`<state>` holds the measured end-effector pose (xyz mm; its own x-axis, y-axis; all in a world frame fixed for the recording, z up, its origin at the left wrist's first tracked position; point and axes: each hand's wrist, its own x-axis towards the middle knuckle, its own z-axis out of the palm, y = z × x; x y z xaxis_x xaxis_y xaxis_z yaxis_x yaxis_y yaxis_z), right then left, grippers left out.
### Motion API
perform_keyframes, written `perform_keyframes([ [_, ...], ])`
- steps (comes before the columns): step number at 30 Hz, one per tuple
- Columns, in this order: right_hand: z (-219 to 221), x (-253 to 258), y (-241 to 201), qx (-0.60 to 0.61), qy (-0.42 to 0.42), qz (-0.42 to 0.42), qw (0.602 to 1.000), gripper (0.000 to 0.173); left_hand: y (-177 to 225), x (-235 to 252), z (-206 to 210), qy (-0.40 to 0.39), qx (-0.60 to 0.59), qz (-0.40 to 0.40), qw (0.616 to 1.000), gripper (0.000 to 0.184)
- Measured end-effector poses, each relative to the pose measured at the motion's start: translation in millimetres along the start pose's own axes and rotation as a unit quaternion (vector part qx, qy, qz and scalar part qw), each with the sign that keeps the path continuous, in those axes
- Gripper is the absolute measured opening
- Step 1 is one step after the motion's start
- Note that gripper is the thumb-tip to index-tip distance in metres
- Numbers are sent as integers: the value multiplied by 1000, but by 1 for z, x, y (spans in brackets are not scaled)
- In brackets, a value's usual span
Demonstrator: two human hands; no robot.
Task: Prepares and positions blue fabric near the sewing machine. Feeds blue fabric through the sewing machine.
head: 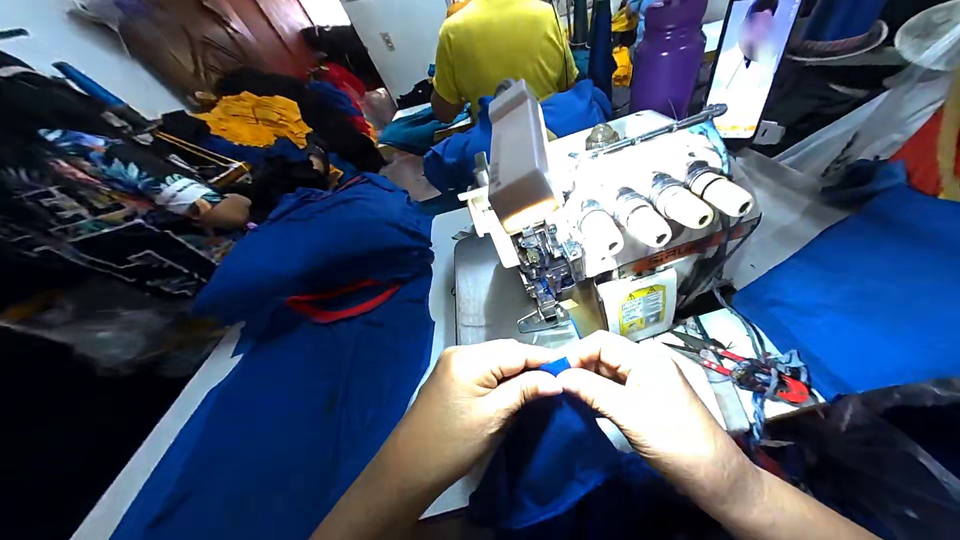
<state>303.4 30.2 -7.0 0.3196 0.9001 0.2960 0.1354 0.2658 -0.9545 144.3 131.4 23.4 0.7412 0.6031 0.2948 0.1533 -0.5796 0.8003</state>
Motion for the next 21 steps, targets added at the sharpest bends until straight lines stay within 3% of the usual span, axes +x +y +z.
perform_keyframes([
  [3,-3,-6,-3,43,-25,19,999,10,5,-5,-1,24,22,25,999,8],
  [6,-11,-18,5,98,-101,-16,990,11,10,-12,-10,19,67,90,994,11],
  [10,-17,-50,38,47,-168,-9,985,36,12,-23,-24,0,73,112,991,15],
  [14,-22,-72,60,-74,-151,-77,983,39,14,-30,-29,22,72,87,993,12],
  [17,-18,-81,66,-114,-94,-117,982,33,44,-23,-7,130,31,8,991,23],
  [19,-17,-84,68,-127,-80,-139,979,25,27,-31,-21,65,46,29,996,14],
  [20,-16,-85,67,-129,-79,-143,978,22,28,-31,-20,67,39,26,997,14],
  [21,-15,-85,64,-123,-78,-141,979,21,41,-26,-7,119,19,11,993,23],
])
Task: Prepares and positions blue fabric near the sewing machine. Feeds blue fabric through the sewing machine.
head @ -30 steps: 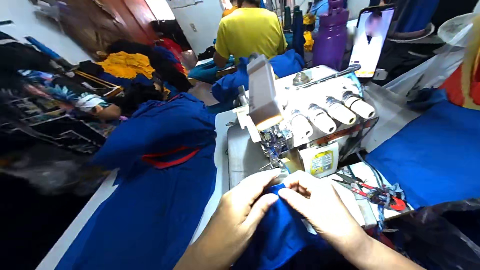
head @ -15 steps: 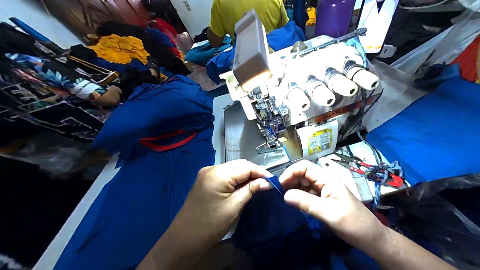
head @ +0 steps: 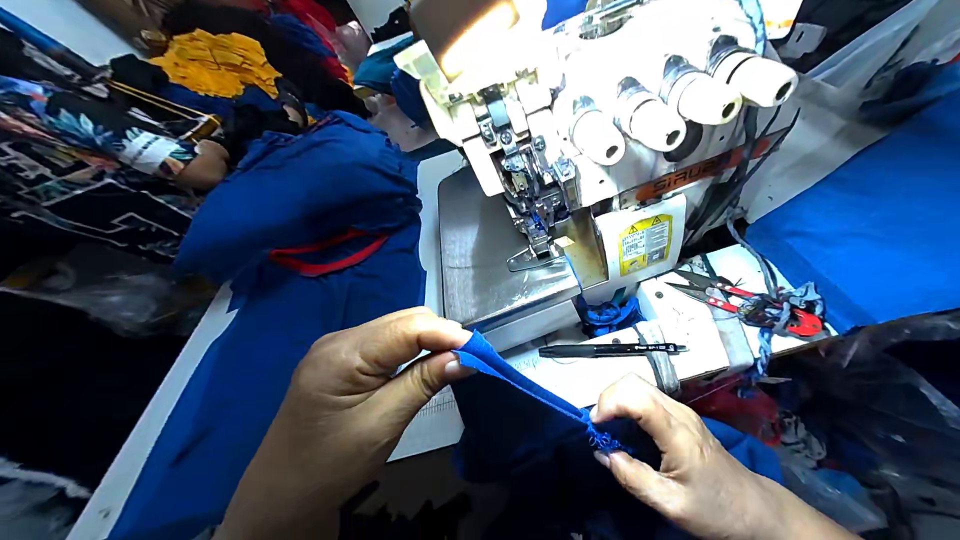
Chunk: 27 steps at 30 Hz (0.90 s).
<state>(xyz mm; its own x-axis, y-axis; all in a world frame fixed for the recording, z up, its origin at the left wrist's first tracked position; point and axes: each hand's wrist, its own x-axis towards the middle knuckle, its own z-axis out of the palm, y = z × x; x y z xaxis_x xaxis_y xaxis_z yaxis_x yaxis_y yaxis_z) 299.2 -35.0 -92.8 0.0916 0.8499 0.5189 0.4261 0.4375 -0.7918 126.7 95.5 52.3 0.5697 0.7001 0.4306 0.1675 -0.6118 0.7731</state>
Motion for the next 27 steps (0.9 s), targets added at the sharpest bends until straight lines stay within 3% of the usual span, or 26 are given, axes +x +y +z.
perform_keyframes([
  [2,-2,3,-6,0,-19,10,1000,23,16,2,12,39,20,-25,999,30],
  [5,-5,8,-13,-9,-46,6,999,31,10,1,7,27,13,2,1000,27],
  [8,-3,9,-12,-38,-64,-28,997,19,-39,-8,-29,-90,22,82,992,12],
  [12,4,5,-2,-1,-23,-42,999,13,-46,-12,-32,-98,20,96,990,15],
  [21,3,10,-5,143,-8,8,990,14,-49,-17,-41,-115,-4,119,986,15],
  [27,9,18,-21,158,30,117,980,12,-47,-25,-43,-122,-27,139,982,16],
])
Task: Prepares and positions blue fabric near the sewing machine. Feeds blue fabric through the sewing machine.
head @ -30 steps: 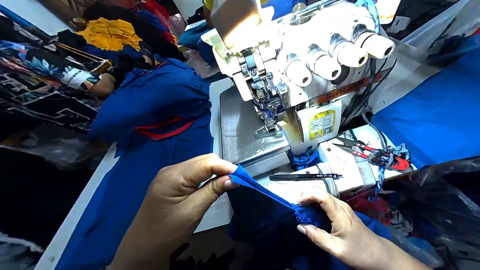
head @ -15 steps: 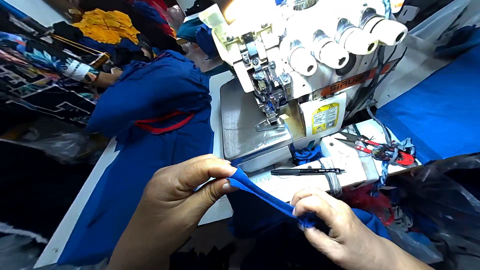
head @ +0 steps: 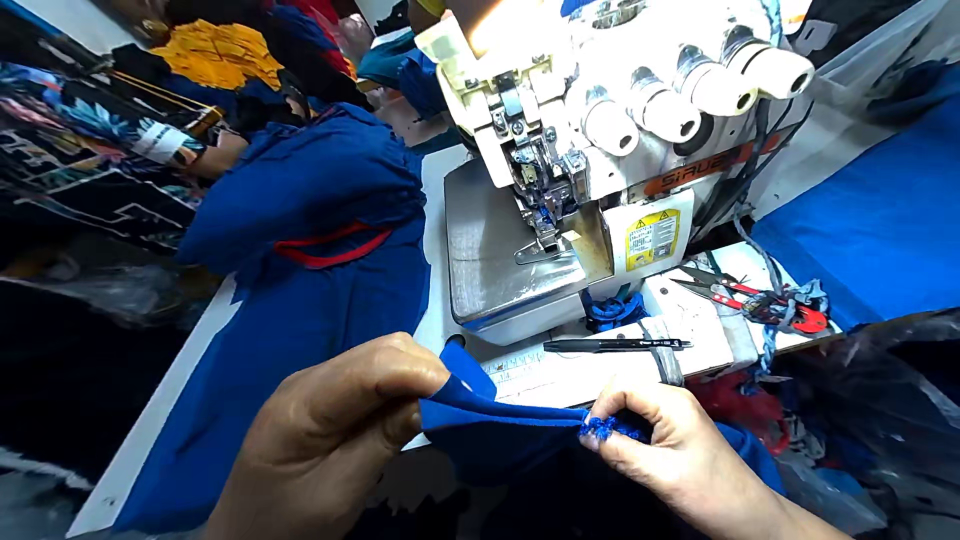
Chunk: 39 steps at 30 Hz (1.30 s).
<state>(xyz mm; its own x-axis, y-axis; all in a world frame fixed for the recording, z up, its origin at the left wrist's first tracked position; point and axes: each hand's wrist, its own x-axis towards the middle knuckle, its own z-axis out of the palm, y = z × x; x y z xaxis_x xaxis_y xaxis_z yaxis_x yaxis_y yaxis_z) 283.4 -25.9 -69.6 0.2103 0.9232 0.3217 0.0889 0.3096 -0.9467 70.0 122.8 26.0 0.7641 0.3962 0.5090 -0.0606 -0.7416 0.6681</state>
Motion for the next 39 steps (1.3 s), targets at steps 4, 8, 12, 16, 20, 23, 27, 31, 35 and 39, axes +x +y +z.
perform_keyframes([
  [4,7,8,-13,24,10,95,995,8,7,2,-1,-6,85,63,994,14],
  [8,3,15,-20,-10,-50,134,990,19,7,6,-3,35,135,94,986,14],
  [12,1,17,-19,-26,-42,118,992,22,0,18,0,58,140,97,984,12],
  [16,-3,16,-18,14,21,173,985,15,-26,42,18,117,75,56,989,10],
  [20,-3,10,-17,54,74,205,975,12,-48,66,40,132,61,2,989,8],
  [23,-1,4,-16,69,91,219,969,8,-50,75,51,108,91,-45,989,11],
  [27,1,1,-18,77,79,199,974,6,-53,76,53,93,212,-31,972,10],
  [31,5,0,-23,106,71,202,971,7,-45,69,59,82,393,45,915,21],
  [35,6,-4,-27,131,69,195,970,7,-28,47,80,56,490,38,869,42],
  [39,5,-6,-29,137,67,186,971,8,-25,33,96,63,482,2,874,54],
])
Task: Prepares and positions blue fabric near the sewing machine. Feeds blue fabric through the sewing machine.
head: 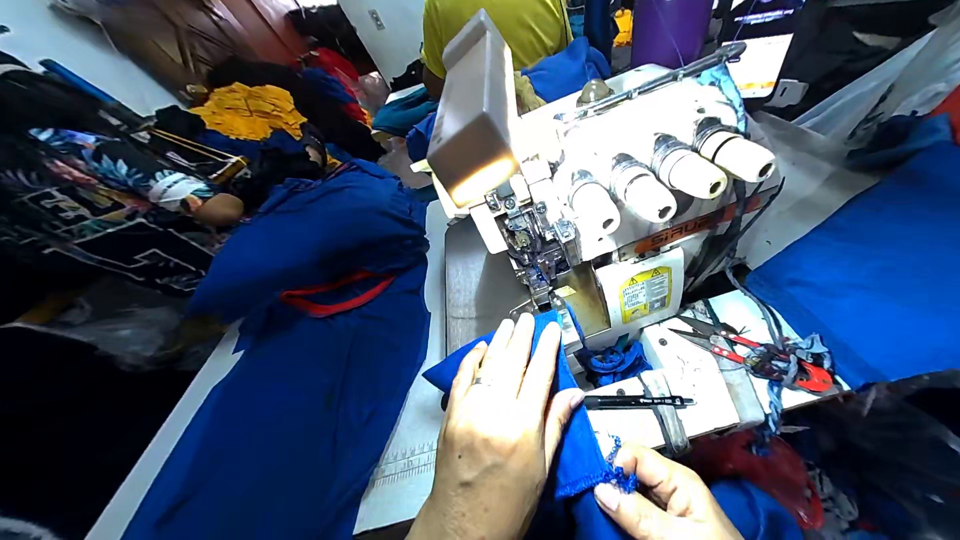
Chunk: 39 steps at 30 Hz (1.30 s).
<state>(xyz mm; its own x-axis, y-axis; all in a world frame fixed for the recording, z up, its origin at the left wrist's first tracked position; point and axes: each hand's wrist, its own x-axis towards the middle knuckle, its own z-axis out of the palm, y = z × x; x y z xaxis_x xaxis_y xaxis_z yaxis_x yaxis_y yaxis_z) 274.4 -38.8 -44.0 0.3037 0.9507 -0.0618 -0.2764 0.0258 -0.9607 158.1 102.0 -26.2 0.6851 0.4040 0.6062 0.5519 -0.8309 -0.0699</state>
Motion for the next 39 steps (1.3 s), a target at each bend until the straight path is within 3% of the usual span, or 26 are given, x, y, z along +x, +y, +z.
perform_keyframes([
  [5,-4,6,-5,4,10,-10,1000,10,2,7,4,4,-12,-30,999,54],
  [16,-26,32,-10,31,54,-50,997,13,24,27,16,-14,76,-99,992,61],
  [20,-32,35,-9,39,54,-58,996,14,21,27,15,-20,41,-99,994,59],
  [25,-31,32,-7,21,38,-64,997,11,-5,22,7,-13,-119,-83,989,48],
  [29,-22,41,-4,-1,19,-57,998,10,-44,37,0,-91,-194,-84,973,33],
  [33,-9,54,-12,5,-5,-13,1000,13,-78,65,8,-133,-209,-71,966,28],
  [39,-4,68,-20,51,-5,27,998,12,-103,90,23,-133,-157,-66,976,32],
])
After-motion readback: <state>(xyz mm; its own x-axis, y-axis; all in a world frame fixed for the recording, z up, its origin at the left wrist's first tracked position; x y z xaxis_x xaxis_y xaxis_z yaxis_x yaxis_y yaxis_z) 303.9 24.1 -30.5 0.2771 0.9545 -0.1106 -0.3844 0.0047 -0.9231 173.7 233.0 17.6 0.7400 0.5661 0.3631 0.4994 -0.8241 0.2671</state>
